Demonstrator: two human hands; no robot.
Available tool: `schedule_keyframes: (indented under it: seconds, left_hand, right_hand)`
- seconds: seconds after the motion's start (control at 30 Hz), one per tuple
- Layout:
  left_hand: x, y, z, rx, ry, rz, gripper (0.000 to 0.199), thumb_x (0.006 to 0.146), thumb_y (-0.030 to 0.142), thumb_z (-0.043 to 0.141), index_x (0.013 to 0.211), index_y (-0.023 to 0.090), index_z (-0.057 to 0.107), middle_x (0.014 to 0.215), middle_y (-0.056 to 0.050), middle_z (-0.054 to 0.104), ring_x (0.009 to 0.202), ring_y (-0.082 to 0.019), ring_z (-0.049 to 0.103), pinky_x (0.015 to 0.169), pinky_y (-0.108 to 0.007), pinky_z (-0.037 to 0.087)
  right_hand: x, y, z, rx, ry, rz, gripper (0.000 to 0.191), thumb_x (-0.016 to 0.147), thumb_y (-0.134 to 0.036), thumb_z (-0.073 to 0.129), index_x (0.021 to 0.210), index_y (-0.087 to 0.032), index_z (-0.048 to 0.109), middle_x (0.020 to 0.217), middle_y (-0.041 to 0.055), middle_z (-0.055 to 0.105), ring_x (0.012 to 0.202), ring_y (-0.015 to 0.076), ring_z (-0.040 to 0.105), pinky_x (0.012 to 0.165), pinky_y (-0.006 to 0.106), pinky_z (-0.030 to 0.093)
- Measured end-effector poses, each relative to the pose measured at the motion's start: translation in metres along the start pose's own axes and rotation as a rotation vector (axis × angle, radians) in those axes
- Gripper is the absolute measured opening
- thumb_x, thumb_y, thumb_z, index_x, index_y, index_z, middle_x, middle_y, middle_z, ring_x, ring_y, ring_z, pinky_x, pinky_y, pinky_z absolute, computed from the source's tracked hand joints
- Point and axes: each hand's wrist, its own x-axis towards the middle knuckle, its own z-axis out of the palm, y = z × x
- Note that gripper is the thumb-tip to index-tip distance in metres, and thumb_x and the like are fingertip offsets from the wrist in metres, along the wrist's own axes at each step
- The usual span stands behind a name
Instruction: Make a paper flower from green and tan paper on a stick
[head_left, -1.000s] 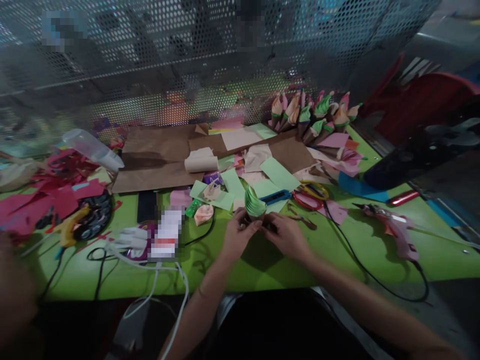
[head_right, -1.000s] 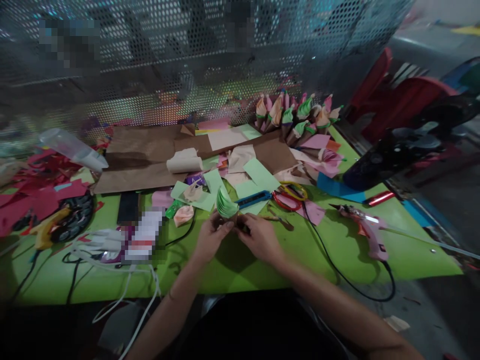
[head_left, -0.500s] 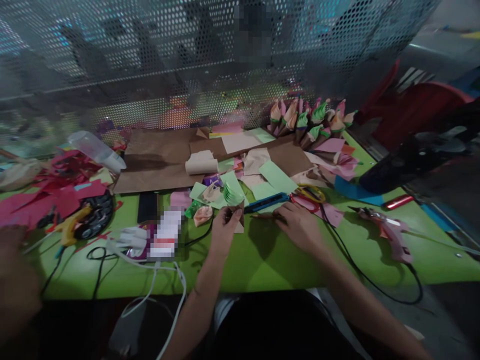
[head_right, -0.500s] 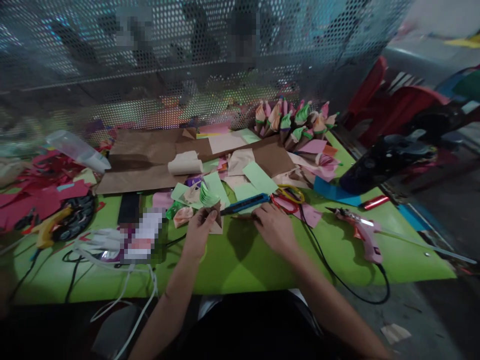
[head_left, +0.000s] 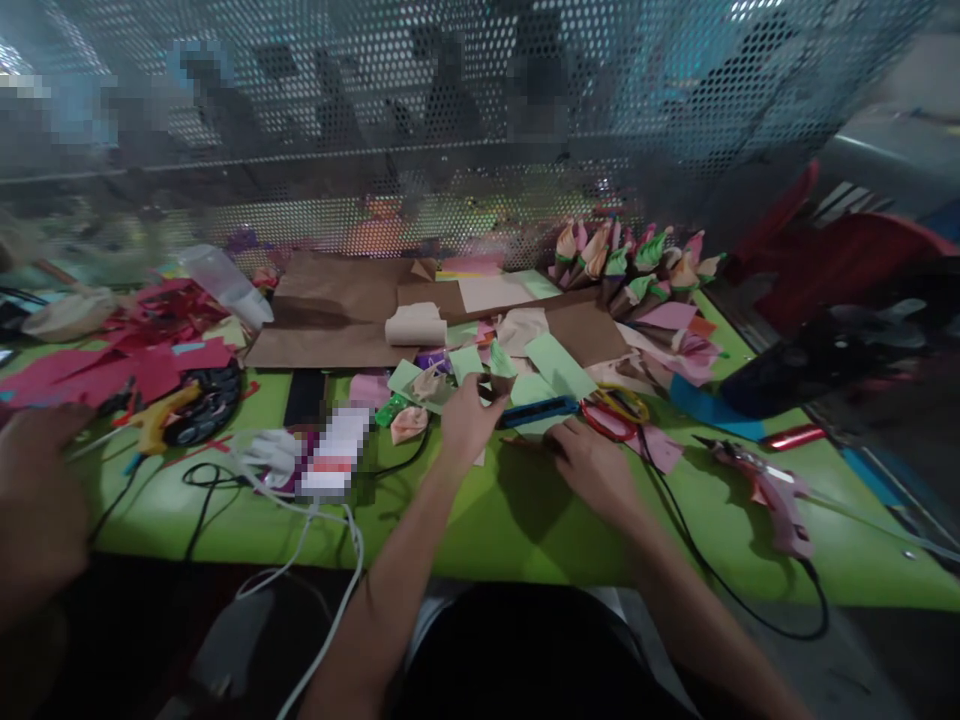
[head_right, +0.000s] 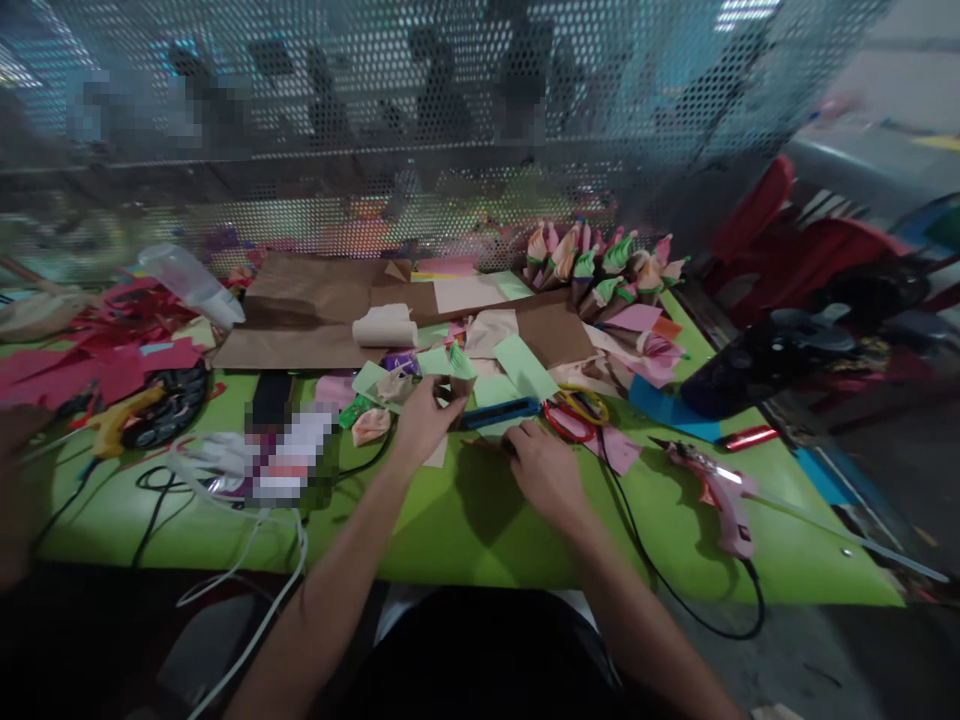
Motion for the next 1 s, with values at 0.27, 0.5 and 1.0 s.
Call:
schedule_keyframes:
  seconds: [0.27, 0.5, 1.0]
  left_hand:
    - [0.009, 0.004, 0.018, 0.338, -0.015, 0.017, 0.027, 0.086, 0.026, 0.069, 0.110, 0.018, 0.060, 0.106, -0.016, 0.074, 0.105, -0.031, 0.068, 0.088, -0.037, 0.045]
    - [-0.035, -0.021, -0.044, 0.479, 0.147, 0.032, 0.032, 0.084, 0.026, 0.071, 0.114, 0.022, 0.063, 0.121, -0.014, 0.068, 0.115, -0.035, 0.059, 0.092, -0.045, 0.044]
    - [-0.047, -0.062, -0.065, 0.793, 0.247, -0.037, 0.035, 0.087, 0.026, 0.068, 0.120, 0.016, 0.063, 0.130, -0.018, 0.059, 0.122, -0.036, 0.052, 0.094, -0.046, 0.047]
  right_hand:
    - [-0.003, 0.005, 0.008, 0.011, 0.041, -0.029, 0.013, 0.089, -0.016, 0.059, 0.095, -0.023, 0.067, 0.096, 0.0054, 0.070, 0.080, 0.0203, 0.066, 0.059, 0.029, 0.037]
    - [-0.007, 0.011, 0.009, 0.027, 0.025, -0.063, 0.010, 0.094, -0.021, 0.057, 0.096, -0.023, 0.067, 0.095, 0.0053, 0.070, 0.081, 0.0216, 0.067, 0.060, 0.030, 0.039]
    - [-0.009, 0.015, 0.011, 0.060, 0.050, -0.063, 0.014, 0.094, -0.026, 0.055, 0.096, -0.023, 0.068, 0.096, 0.0051, 0.071, 0.078, 0.0217, 0.067, 0.061, 0.031, 0.044]
